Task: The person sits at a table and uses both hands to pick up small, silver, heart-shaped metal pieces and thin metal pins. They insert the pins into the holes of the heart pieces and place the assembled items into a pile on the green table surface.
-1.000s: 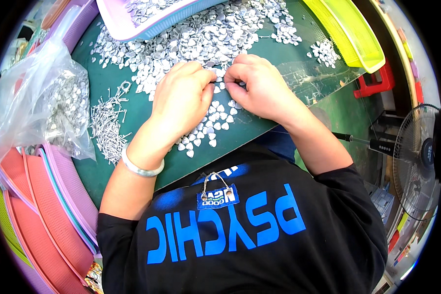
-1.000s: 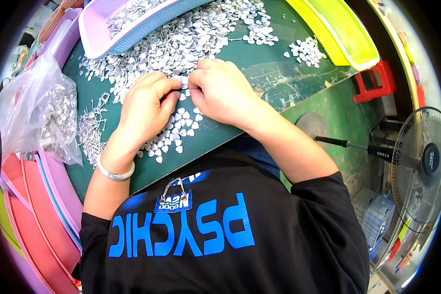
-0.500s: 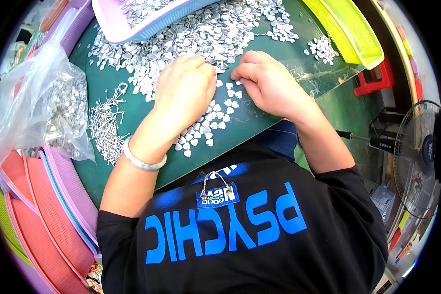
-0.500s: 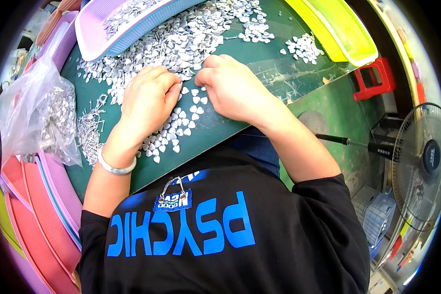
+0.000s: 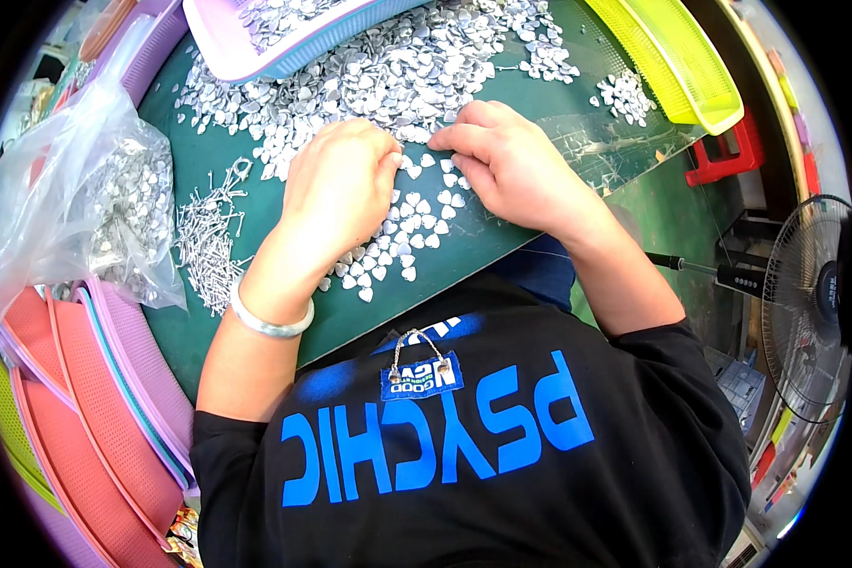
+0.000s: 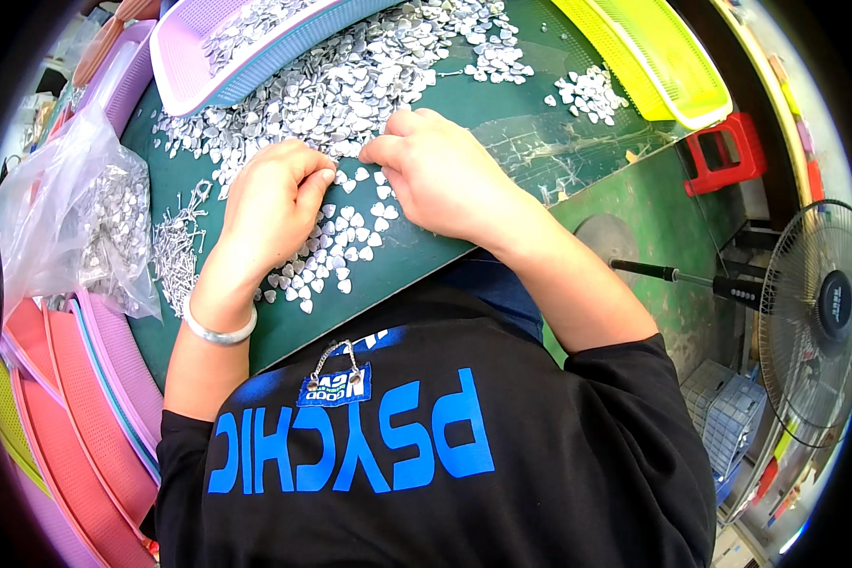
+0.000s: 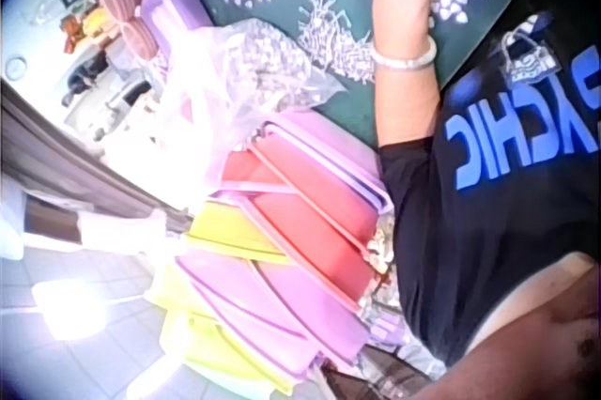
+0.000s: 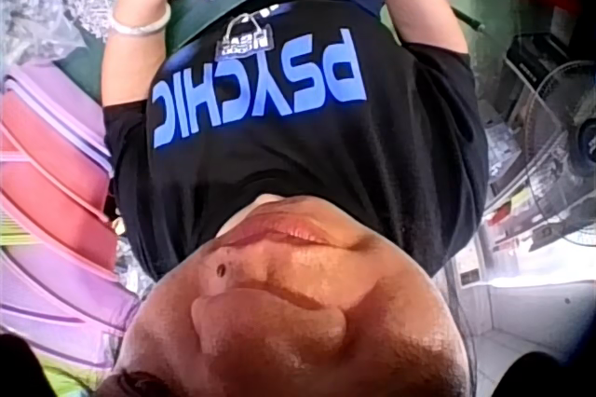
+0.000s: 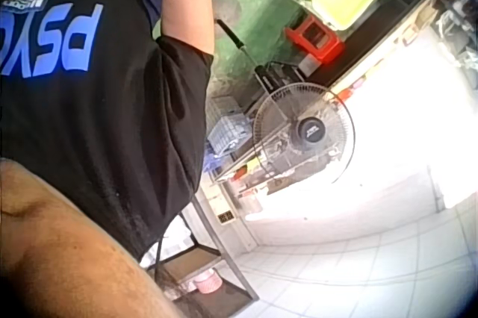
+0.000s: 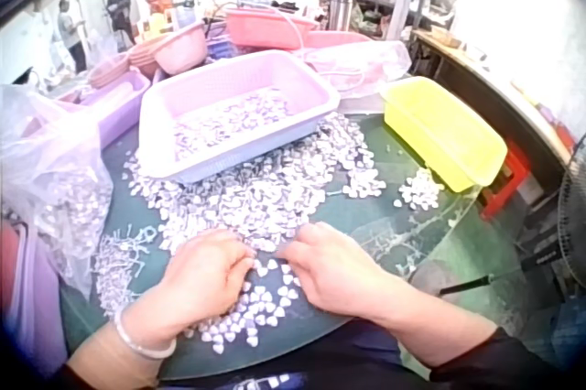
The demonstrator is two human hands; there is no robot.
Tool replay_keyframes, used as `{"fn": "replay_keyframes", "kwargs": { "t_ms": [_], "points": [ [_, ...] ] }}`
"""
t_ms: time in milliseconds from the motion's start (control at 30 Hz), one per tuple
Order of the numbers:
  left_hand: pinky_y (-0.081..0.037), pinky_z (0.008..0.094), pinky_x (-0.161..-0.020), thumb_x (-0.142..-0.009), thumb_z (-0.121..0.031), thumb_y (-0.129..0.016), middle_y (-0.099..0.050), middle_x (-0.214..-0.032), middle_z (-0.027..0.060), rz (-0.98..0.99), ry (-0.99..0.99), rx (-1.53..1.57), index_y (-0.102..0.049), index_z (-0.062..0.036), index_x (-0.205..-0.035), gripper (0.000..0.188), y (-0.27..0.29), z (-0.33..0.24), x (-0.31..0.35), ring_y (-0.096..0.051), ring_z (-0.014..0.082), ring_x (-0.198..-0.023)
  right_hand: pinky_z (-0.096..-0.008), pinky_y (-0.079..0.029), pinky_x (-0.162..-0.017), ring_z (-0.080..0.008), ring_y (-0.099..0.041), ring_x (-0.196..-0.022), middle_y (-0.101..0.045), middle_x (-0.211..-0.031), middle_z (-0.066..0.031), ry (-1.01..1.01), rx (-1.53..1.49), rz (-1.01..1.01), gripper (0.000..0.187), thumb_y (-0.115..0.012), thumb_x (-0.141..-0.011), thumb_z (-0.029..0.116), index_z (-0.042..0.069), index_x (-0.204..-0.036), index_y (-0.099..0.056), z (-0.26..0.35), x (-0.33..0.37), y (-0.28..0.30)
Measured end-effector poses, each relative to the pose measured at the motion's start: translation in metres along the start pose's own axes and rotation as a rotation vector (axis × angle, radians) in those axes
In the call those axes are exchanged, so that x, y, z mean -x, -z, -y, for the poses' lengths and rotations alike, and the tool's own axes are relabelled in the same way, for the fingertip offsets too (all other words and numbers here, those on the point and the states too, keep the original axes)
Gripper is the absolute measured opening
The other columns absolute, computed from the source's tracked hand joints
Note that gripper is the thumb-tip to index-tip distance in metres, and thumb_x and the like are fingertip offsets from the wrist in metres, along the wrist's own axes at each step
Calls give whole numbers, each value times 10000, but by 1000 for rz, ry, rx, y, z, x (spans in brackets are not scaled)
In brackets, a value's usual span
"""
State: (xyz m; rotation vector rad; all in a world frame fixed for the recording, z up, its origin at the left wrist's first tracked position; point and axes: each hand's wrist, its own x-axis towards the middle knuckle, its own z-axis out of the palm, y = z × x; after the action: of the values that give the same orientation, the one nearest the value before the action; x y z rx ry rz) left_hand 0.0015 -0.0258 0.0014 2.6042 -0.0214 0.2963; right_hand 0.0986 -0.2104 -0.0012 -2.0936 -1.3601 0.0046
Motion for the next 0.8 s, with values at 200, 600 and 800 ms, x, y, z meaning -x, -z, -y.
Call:
{"fn": "replay_keyframes", "kwargs": {
  "t_ms": [200, 600, 800],
  "points": [
    [-474, 392, -705, -817, -74, -633, -593, -759, 102, -45, -19, -7, -697, -39, -887, 101, 4, 4, 6, -594, 295, -776, -416, -486, -774, -323, -578, -870, -590, -854, -115, 10, 8, 15, 168, -605, -797, 38, 55, -935, -700, 1, 0, -1],
    [-470, 390, -691, -768, -81, -678, -576, -743, 82, -17, -78, 36, -699, -70, -895, 129, 5, 4, 14, -583, 280, -773, -386, -491, -753, -304, -591, -871, -593, -870, -89, 29, 19, -50, 173, -647, -776, 35, 62, -943, -683, 2, -9, -2],
    [-469, 389, -695, -762, -88, -691, -577, -743, 79, -30, -53, 62, -689, -73, -866, 105, 4, 4, 14, -582, 279, -773, -386, -491, -745, -290, -591, -865, -590, -855, -76, 33, 104, 31, 133, -668, -773, 54, 60, -905, -672, 3, -14, -5]
  ]
}}
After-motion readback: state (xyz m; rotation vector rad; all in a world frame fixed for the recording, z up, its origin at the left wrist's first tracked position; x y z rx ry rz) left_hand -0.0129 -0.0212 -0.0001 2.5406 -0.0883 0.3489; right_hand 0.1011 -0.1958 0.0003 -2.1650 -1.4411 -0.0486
